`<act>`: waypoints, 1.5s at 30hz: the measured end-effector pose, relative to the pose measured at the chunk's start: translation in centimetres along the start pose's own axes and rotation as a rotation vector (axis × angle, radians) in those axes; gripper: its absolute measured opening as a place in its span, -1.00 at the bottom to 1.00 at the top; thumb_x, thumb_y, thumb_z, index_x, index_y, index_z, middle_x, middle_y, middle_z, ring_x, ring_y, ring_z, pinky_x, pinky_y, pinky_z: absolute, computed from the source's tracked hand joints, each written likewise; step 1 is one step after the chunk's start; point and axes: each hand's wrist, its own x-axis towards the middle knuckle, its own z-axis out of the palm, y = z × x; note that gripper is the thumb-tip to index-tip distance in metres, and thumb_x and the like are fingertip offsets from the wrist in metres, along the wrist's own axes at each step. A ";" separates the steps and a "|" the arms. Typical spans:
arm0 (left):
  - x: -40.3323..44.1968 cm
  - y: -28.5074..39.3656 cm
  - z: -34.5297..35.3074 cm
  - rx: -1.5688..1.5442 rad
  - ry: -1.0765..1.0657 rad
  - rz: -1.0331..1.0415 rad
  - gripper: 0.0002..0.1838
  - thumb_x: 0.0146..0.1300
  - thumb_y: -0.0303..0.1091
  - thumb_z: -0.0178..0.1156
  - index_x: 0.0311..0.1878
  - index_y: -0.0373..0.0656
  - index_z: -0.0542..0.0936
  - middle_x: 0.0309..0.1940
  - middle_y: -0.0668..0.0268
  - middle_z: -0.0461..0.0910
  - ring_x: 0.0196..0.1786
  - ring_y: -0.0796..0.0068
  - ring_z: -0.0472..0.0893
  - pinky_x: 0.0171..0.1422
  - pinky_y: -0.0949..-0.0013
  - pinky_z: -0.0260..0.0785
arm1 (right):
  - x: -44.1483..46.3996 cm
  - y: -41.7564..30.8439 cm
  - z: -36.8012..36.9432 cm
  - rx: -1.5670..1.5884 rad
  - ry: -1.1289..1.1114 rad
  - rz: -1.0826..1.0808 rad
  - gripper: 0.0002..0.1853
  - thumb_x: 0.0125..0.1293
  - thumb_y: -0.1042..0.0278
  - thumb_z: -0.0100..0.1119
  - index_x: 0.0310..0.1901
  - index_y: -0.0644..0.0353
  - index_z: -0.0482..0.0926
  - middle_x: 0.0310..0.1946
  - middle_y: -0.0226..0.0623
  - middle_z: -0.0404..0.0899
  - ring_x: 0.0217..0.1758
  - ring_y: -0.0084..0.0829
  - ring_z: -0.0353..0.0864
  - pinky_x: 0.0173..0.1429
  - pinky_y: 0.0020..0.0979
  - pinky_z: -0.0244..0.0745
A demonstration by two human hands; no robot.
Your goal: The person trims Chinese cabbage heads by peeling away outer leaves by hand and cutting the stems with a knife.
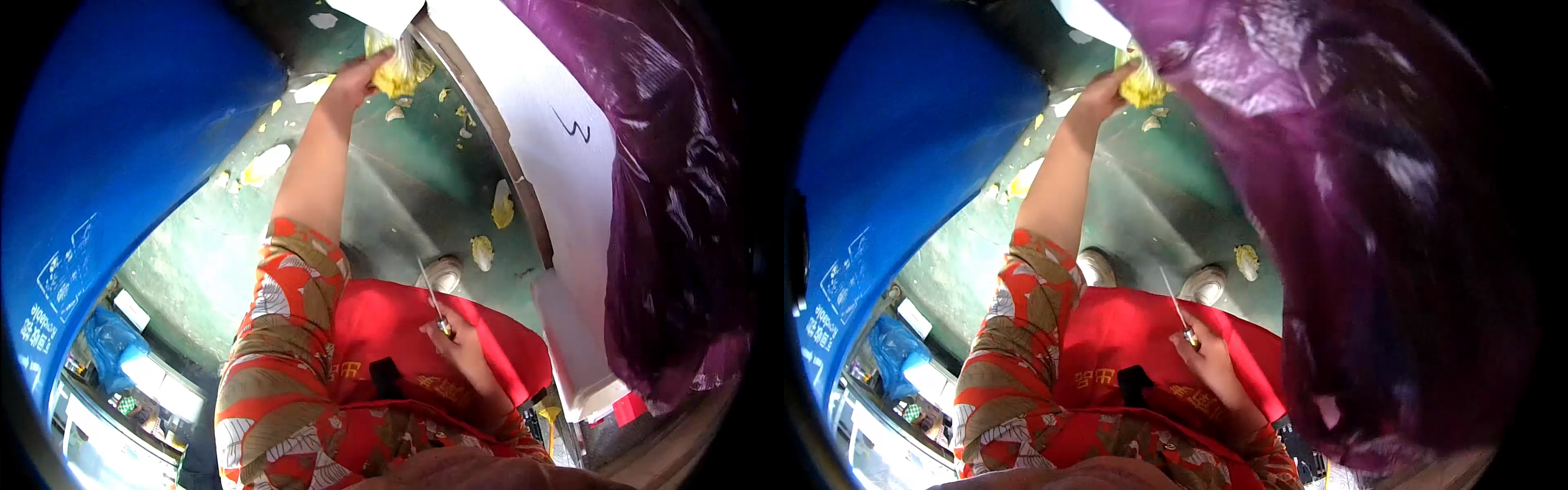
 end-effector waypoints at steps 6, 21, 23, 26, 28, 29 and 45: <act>-13.6 -4.9 -2.1 -0.320 -0.457 -0.053 -0.30 0.17 -0.18 0.30 0.30 -0.28 0.27 0.14 0.22 0.48 0.19 0.39 0.48 0.31 0.28 0.32 | -1.2 -1.7 1.8 0.454 0.015 0.027 -0.56 0.40 0.47 -0.06 0.30 0.12 0.29 -0.26 -0.32 0.60 -0.54 -0.71 0.36 -0.42 -0.64 0.35; -46.3 0.0 3.4 -0.084 -0.350 0.019 -0.05 -0.13 -0.39 0.48 0.36 -0.24 0.20 0.23 0.28 0.37 0.31 0.41 0.31 0.42 0.28 0.11 | -12.5 -13.1 4.8 0.305 0.224 -0.330 -0.41 0.04 0.61 0.34 0.16 0.25 0.40 -0.20 -0.47 0.55 -0.42 -0.76 0.36 -0.31 -0.65 0.36; -49.3 2.0 4.2 0.001 -0.334 0.100 -0.07 -0.11 -0.26 0.50 0.34 -0.25 0.22 0.23 0.21 0.37 0.32 0.36 0.32 0.41 0.26 0.14 | -16.3 -16.9 4.6 0.318 0.288 -0.327 -0.49 0.04 0.61 0.33 0.08 0.27 0.42 -0.29 -0.52 0.50 -0.41 -0.76 0.34 -0.33 -0.64 0.33; -55.1 7.9 5.0 0.539 -0.228 0.654 -0.10 -0.09 -0.05 0.48 0.28 -0.27 0.30 0.21 0.10 0.38 0.30 0.25 0.37 0.34 0.26 0.22 | -21.3 -18.9 4.6 0.215 0.315 -0.428 -0.51 0.05 0.52 0.36 0.05 0.27 0.43 -0.37 -0.55 0.44 -0.40 -0.75 0.35 -0.32 -0.66 0.31; -59.6 12.1 5.8 0.432 -0.224 0.485 -0.06 -0.12 -0.06 0.50 0.30 -0.25 0.28 0.22 0.11 0.37 0.29 0.25 0.37 0.35 0.27 0.21 | -25.0 -21.0 5.0 0.194 0.325 -0.510 -0.47 0.00 0.43 0.42 0.03 0.28 0.43 -0.36 -0.51 0.47 -0.36 -0.73 0.38 -0.27 -0.62 0.36; -62.1 14.2 6.4 0.318 -0.223 0.310 -0.03 -0.16 -0.06 0.52 0.31 -0.23 0.27 0.23 0.11 0.37 0.29 0.26 0.37 0.36 0.27 0.21 | -27.3 -22.8 5.3 0.186 0.308 -0.463 -0.43 -0.03 0.40 0.43 0.05 0.31 0.43 -0.26 -0.41 0.48 -0.28 -0.63 0.43 -0.20 -0.55 0.40; -85.4 35.5 -1.5 0.184 0.184 1.154 -0.16 -0.31 -0.30 0.56 0.14 -0.16 0.40 -0.01 0.29 0.52 0.06 0.49 0.50 0.16 0.35 0.36 | -43.0 -46.9 11.9 -0.215 -0.044 -1.422 -0.50 -0.01 0.63 0.04 0.07 0.34 0.49 -0.21 -0.08 0.59 -0.44 -0.43 0.53 -0.34 -0.49 0.43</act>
